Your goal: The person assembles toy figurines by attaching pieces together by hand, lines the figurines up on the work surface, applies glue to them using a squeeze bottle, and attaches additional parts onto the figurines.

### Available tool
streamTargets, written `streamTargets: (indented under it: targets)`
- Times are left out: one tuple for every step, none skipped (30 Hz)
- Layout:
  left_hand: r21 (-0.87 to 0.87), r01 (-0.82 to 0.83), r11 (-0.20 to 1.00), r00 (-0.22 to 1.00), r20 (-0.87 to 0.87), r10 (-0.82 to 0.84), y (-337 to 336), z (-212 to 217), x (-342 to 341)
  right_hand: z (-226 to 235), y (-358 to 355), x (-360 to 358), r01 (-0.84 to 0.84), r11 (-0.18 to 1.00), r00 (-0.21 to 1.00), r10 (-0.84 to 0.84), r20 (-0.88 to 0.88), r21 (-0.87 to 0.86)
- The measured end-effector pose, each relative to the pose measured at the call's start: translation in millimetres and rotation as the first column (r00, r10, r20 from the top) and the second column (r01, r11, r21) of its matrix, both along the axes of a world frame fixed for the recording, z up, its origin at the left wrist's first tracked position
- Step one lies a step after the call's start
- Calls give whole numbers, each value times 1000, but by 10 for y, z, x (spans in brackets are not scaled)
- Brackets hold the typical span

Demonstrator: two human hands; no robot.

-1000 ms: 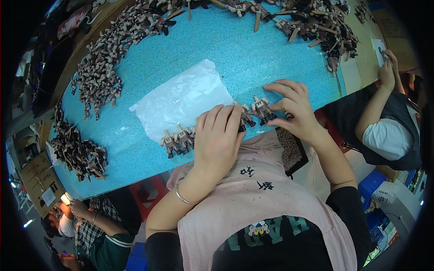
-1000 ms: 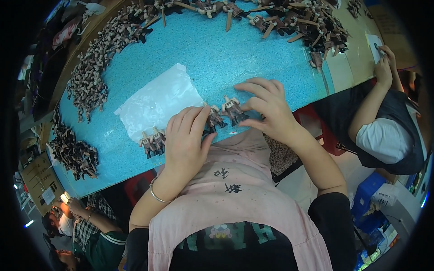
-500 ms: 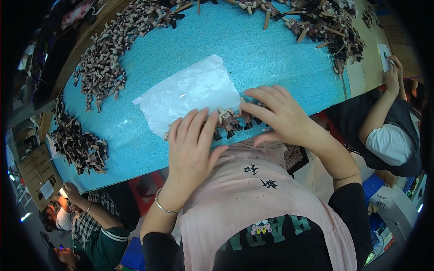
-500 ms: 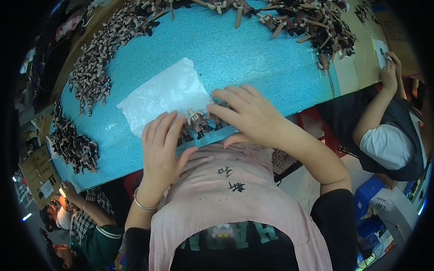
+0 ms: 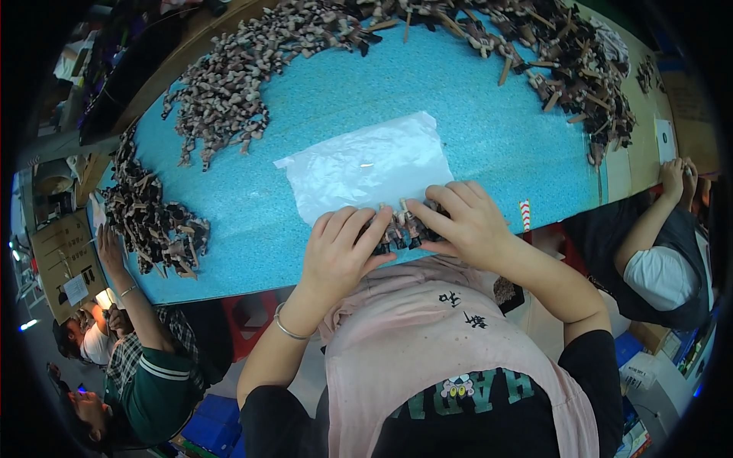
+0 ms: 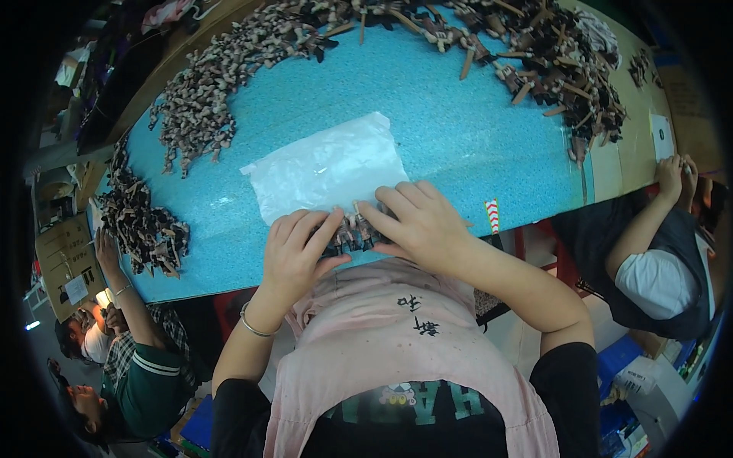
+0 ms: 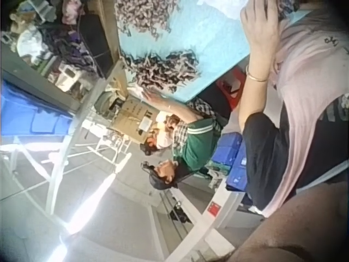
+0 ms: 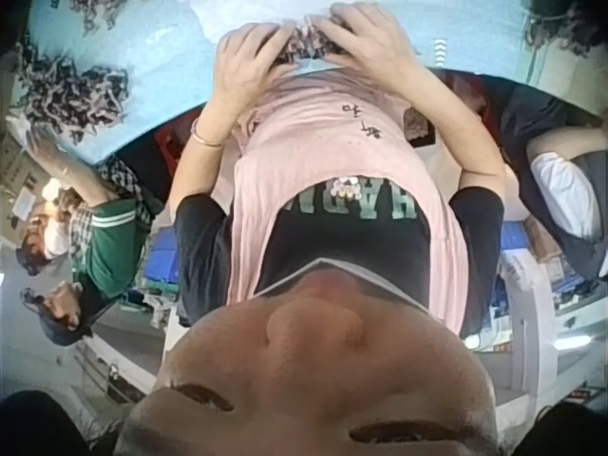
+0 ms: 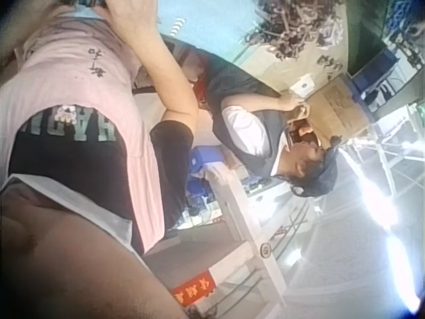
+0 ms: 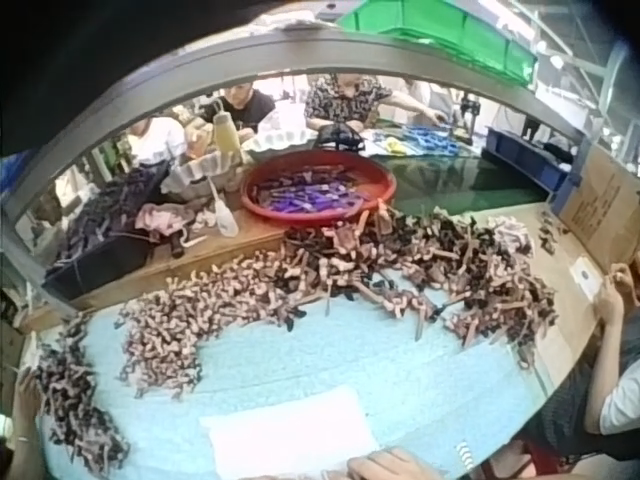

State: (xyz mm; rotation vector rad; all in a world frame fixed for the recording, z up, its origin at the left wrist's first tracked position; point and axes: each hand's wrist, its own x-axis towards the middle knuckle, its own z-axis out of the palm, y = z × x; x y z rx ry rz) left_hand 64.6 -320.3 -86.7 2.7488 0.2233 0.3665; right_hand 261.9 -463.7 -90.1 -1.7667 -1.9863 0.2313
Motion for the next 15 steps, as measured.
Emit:
streamTargets:
  targets:
    - [12, -6, 1000, 1000, 10, 6, 41, -1, -35, 2, 41, -29, -6, 1000, 1000, 6, 10, 12]
    - [5, 0, 1000, 1000, 15, 0, 79, 8, -79, 3, 85, -62, -16, 1000, 1000, 16, -2, 10]
    - [5, 7, 1000, 1000, 26, -7, 126, 23, -124, 14, 136, -99, -25, 1000, 1000, 25, -7, 16]
    - [31, 2, 1000, 999, 53, -4, 185, 3, -158, 2, 191, -129, -29, 999, 999, 28, 21, 41]
    - [10, 6, 1000, 999, 39, -7, 211, -1, -222, 2, 215, -190, -34, 999, 999, 34, -2, 19]
    - [-3, 5, 1000, 1000, 29, -5, 252, -7, -269, -21, 267, -233, -44, 999, 999, 44, -19, 4]
    - [24, -2, 1000, 998, 59, 1, 268, 5, -309, -43, 296, -275, -51, 999, 999, 51, -15, 17]
    - [-10, -10, 1000, 999, 42, 11, 293, 21, -336, -47, 338, -300, -59, 998, 998, 59, -8, 30]
    - [-50, -21, 999, 1000, 21, 22, 308, 27, -374, -41, 365, -334, -64, 998, 998, 63, 10, 23]
    - [-33, -28, 999, 998, 47, 30, 307, 44, -389, -22, 376, -358, -72, 997, 997, 72, 4, 10]
    - [-24, -19, 1000, 1000, 21, 20, 303, 66, -378, -15, 375, -364, -75, 997, 997, 75, 4, -7]
    - [-22, -12, 1000, 1000, -12, 12, 287, 79, -395, 20, 382, -369, -80, 996, 997, 79, -4, -30]
    - [-4, 3, 1000, 997, -71, -3, 291, 81, -412, 79, 401, -347, -89, 996, 996, 89, 17, -22]
    - [5, -7, 1000, 999, -52, 7, 326, 109, -406, 173, 418, -322, -86, 996, 996, 86, -5, -37]
    - [-50, 8, 999, 1000, -20, -9, 354, 161, -389, 249, 432, -283, -80, 995, 996, 79, -28, -57]
